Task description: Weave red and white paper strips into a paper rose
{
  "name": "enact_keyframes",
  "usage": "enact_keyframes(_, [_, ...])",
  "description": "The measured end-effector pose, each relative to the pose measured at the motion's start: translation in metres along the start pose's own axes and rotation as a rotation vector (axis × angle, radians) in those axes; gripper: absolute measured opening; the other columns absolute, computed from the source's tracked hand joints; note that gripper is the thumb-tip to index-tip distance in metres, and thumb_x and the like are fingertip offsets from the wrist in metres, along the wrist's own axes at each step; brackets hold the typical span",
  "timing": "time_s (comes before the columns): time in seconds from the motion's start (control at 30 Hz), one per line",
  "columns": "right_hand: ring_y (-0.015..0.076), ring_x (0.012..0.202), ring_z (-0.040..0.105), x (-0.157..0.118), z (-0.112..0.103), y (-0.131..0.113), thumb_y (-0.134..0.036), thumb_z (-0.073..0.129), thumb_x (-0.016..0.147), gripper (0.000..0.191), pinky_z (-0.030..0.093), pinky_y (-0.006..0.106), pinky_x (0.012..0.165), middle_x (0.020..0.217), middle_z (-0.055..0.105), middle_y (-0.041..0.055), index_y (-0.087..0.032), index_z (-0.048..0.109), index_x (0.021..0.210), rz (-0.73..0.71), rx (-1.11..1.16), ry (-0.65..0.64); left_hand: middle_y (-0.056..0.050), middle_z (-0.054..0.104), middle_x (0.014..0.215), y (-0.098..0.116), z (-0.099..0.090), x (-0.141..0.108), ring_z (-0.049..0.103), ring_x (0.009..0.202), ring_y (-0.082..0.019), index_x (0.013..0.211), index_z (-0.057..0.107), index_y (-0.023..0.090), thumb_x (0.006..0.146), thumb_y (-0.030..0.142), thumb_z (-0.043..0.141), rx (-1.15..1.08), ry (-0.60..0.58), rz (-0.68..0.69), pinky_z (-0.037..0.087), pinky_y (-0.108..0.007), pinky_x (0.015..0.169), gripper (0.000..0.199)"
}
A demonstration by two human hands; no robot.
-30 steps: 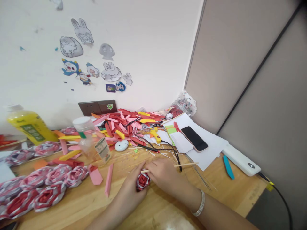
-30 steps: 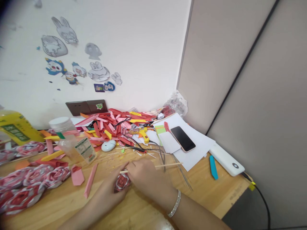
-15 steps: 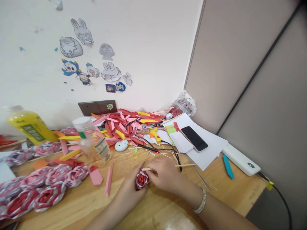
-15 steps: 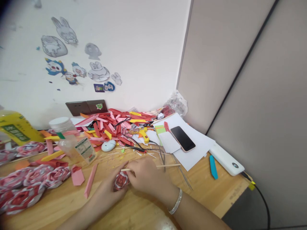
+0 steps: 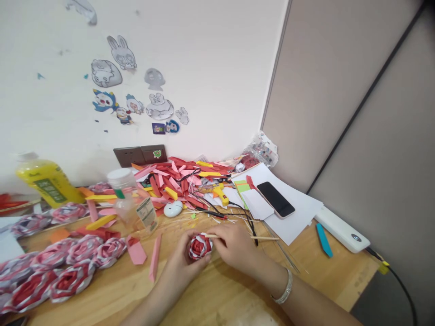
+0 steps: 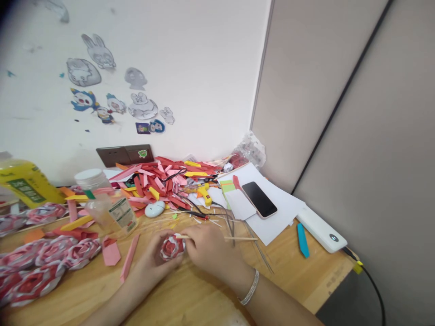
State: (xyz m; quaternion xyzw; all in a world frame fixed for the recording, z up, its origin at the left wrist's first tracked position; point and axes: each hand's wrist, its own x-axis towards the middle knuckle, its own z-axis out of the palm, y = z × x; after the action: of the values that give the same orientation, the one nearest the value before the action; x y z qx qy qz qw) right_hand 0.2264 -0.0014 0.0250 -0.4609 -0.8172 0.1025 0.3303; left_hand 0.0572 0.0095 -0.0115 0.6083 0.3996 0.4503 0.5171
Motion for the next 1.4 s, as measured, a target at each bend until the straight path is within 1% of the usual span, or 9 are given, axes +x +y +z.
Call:
enact_keyframes(0.1, [0.0138,0.081,0.063,0.001,0.001,0.000,-0.010,0.050,0.084,0.026,0.043,0.022,0.071,0.093,0.071,0.0000,-0.023,0.066,0.100,0.015,0.059,0.022,-0.006,0.065,0.101,-0.001,0.002,0.002,0.063,0.093,-0.022,0.112,0.048,0.018,0.064,0.032,0.071,-0.094,0.007,-0.039,0.052,-0.033,0.080,0.055])
enact_keyframes(0.23, [0.0137,0.083,0.064,0.001,-0.001,-0.005,-0.016,0.053,0.085,0.023,0.044,0.022,0.072,0.096,0.071,-0.0012,-0.025,0.066,0.103,0.011,0.140,0.032,-0.007,0.063,0.107,0.003,0.005,0.001,0.064,0.094,-0.023,0.122,0.042,0.019,0.063,0.035,0.070,-0.062,0.121,-0.020,0.053,-0.036,0.080,0.067])
enact_keyframes(0.33, [0.0139,0.081,0.064,0.000,-0.004,-0.010,-0.018,0.055,0.085,0.023,0.044,0.022,0.070,0.094,0.071,-0.0012,-0.025,0.065,0.103,0.003,0.185,0.036,-0.005,0.061,0.101,0.007,0.003,-0.001,0.064,0.090,-0.023,0.113,0.044,0.019,0.060,0.034,0.072,0.107,0.247,0.056,0.054,-0.035,0.076,0.061])
enact_keyframes(0.4, [0.0140,0.076,0.063,0.000,-0.005,-0.012,-0.022,0.057,0.084,0.021,0.044,0.022,0.067,0.091,0.070,-0.0004,-0.024,0.064,0.104,0.013,0.186,0.061,-0.003,0.060,0.093,0.008,0.000,-0.002,0.065,0.084,-0.023,0.103,0.045,0.019,0.060,0.033,0.073,0.195,0.279,0.095,0.055,-0.035,0.073,0.053])
enact_keyframes(0.5, [0.0136,0.068,0.061,0.000,-0.006,-0.011,-0.026,0.054,0.087,0.021,0.042,0.022,0.063,0.083,0.068,0.0001,-0.021,0.059,0.106,0.041,0.158,0.132,-0.004,0.060,0.093,0.007,-0.002,-0.003,0.064,0.084,-0.023,0.101,0.047,0.019,0.065,0.029,0.068,0.196,0.179,0.134,0.055,-0.036,0.073,0.043])
enact_keyframes(0.67, [0.0143,0.074,0.059,0.002,-0.004,-0.006,-0.024,0.047,0.092,0.014,0.040,0.023,0.066,0.083,0.065,0.0018,-0.019,0.060,0.095,-0.030,0.059,0.183,-0.011,0.058,0.115,0.002,-0.001,-0.005,0.056,0.110,-0.027,0.114,0.048,0.018,0.068,0.020,0.059,0.168,0.047,0.140,0.048,-0.041,0.092,0.047])
enact_keyframes(0.87, [0.0140,0.073,0.056,0.001,0.000,-0.006,-0.024,0.052,0.091,0.012,0.039,0.023,0.065,0.078,0.062,0.0014,-0.019,0.061,0.084,-0.043,-0.011,0.202,-0.010,0.057,0.115,0.001,0.001,-0.006,0.057,0.109,-0.025,0.118,0.047,0.020,0.067,0.019,0.061,0.203,0.071,0.164,0.048,-0.040,0.094,0.052])
enact_keyframes(1.17, [0.0126,0.073,0.057,0.001,-0.002,-0.009,-0.022,0.055,0.090,0.009,0.040,0.022,0.067,0.079,0.063,-0.0008,-0.020,0.063,0.086,-0.034,0.060,0.189,-0.010,0.059,0.115,0.003,0.001,-0.007,0.058,0.109,-0.025,0.115,0.048,0.020,0.072,0.024,0.061,0.225,0.034,0.143,0.048,-0.040,0.094,0.045])
enact_keyframes(1.4, [0.0145,0.073,0.057,-0.001,-0.001,-0.007,-0.022,0.052,0.090,0.012,0.038,0.024,0.065,0.078,0.063,0.0009,-0.020,0.062,0.083,-0.084,-0.049,0.199,-0.011,0.062,0.113,0.005,0.001,-0.008,0.060,0.105,-0.026,0.113,0.050,0.019,0.070,0.023,0.062,0.242,0.049,0.134,0.048,-0.041,0.092,0.046])
